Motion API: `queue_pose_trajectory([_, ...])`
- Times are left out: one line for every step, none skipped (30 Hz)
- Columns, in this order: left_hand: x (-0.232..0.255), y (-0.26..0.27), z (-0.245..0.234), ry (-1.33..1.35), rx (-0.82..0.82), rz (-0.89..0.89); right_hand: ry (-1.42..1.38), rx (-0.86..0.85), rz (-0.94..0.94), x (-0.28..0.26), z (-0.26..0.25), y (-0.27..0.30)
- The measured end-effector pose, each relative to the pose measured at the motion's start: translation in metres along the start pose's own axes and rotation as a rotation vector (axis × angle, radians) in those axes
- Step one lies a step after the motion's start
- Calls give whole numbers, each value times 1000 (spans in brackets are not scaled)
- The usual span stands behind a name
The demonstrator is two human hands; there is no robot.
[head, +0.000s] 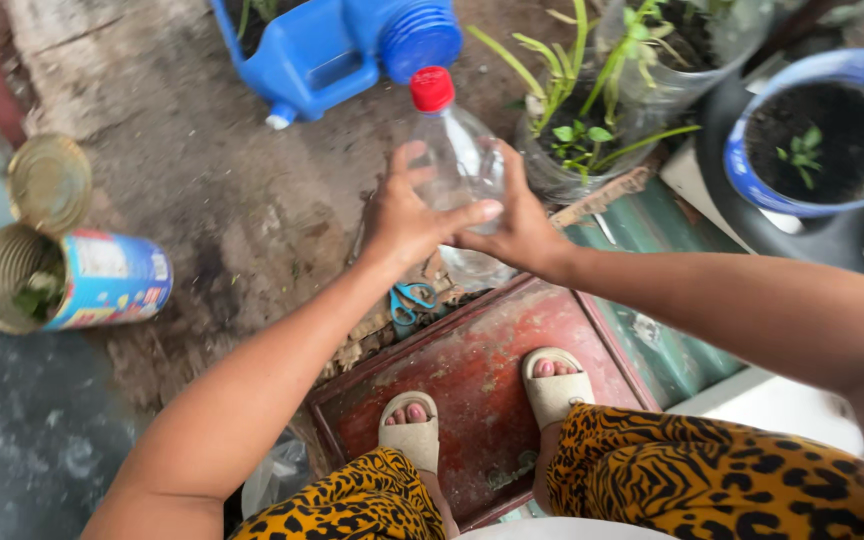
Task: The person waters an existing seedling in a container, then transfers several other seedlings from a plastic bag of soil into a large grey pot by hand, firming the soil around each plant.
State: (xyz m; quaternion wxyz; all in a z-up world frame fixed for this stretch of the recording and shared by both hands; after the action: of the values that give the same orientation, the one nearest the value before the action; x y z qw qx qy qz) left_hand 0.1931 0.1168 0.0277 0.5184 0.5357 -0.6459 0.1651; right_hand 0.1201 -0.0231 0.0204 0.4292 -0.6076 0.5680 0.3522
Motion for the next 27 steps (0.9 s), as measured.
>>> queue_pose_trajectory([15, 1, 22, 116, -56, 41, -23, 4, 47, 2, -19, 13])
queue_pose_trajectory([26, 2, 40, 113, -82, 54, -13, 28, 57, 1, -39, 27])
queue_pose_trajectory([36, 3, 61, 80, -123, 69, 45, 65, 118, 6, -60, 42])
queue_pose_trajectory([45, 5, 83, 46, -165, 84, 102, 102, 180, 13, -81, 58])
queue_pose_trajectory([54, 5, 104, 42, -185, 93, 107, 122, 190, 18, -98, 72])
queue_pose_trajectory([63, 6, 127, 45, -204, 111, 155, 155, 221, 25, -115, 86])
queue_pose_trajectory([68, 7, 148, 46, -222, 129, 201, 189, 250, 34, -128, 99])
queue_pose_trajectory([71, 8, 168, 41, -240, 139, 205, 208, 258, 42, -136, 112])
queue_pose_trajectory([74, 9, 185, 40, -237, 178, 241, 260, 223, 47, -145, 123])
queue_pose_trajectory([75, 9, 201, 39, -233, 217, 279, 311, 188, 52, -152, 134])
queue_pose_trajectory([74, 7, 219, 33, -250, 225, 281, 329, 196, 63, -157, 142])
queue_pose_trajectory([73, 3, 235, 60, -259, 251, 271, 363, 233, 76, -163, 149])
queue_pose_trajectory([69, -1, 248, 86, -268, 269, 256, 394, 273, 89, -167, 157])
queue_pose_trajectory([63, -6, 261, 78, -287, 270, 254, 409, 286, 99, -171, 163])
queue_pose_trajectory([62, -12, 270, 78, -283, 301, 242, 416, 261, 106, -176, 163])
queue_pose_trajectory([61, -17, 279, 77, -279, 333, 230, 424, 236, 112, -180, 162])
queue_pose_trajectory([59, -22, 289, 74, -291, 330, 228, 431, 247, 120, -183, 163])
queue_pose_trajectory([58, -27, 296, 61, -292, 342, 238, 453, 292, 129, -187, 165])
queue_pose_trajectory([60, -33, 303, 51, -291, 360, 254, 478, 332, 137, -193, 165])
queue_pose_trajectory([59, -38, 309, 53, -302, 365, 259, 487, 338, 142, -195, 164])
queue_pose_trajectory([66, -40, 308, 2, -251, 457, 241, 509, 339, 147, -197, 162])
queue_pose_trajectory([73, -42, 307, -47, -200, 549, 224, 531, 340, 152, -199, 160])
queue_pose_trajectory([73, -47, 309, -45, -204, 551, 227, 534, 342, 157, -200, 157])
queue_pose_trajectory([68, -54, 315, -46, -257, 491, 224, 553, 409, 166, -202, 157])
queue_pose_trajectory([63, -60, 321, -48, -308, 430, 218, 571, 473, 175, -204, 157])
queue_pose_trajectory([64, -64, 323, -49, -310, 432, 218, 573, 474, 178, -206, 156])
queue_pose_trajectory([63, -67, 324, -49, -316, 431, 250, 572, 491, 181, -207, 155])
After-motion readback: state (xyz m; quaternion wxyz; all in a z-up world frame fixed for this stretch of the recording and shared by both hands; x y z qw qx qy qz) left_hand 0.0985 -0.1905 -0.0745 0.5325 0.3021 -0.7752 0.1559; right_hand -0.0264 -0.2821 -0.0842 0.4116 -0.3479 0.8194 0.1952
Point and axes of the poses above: each hand's wrist, its own y-axis away from the middle knuckle, its own z-axis out of the palm, x = y × z, the point moved 9 cm from there along -y, towards the middle knuckle, and after that the axes turned 3 degrees about -z, right-handed, at the moved point
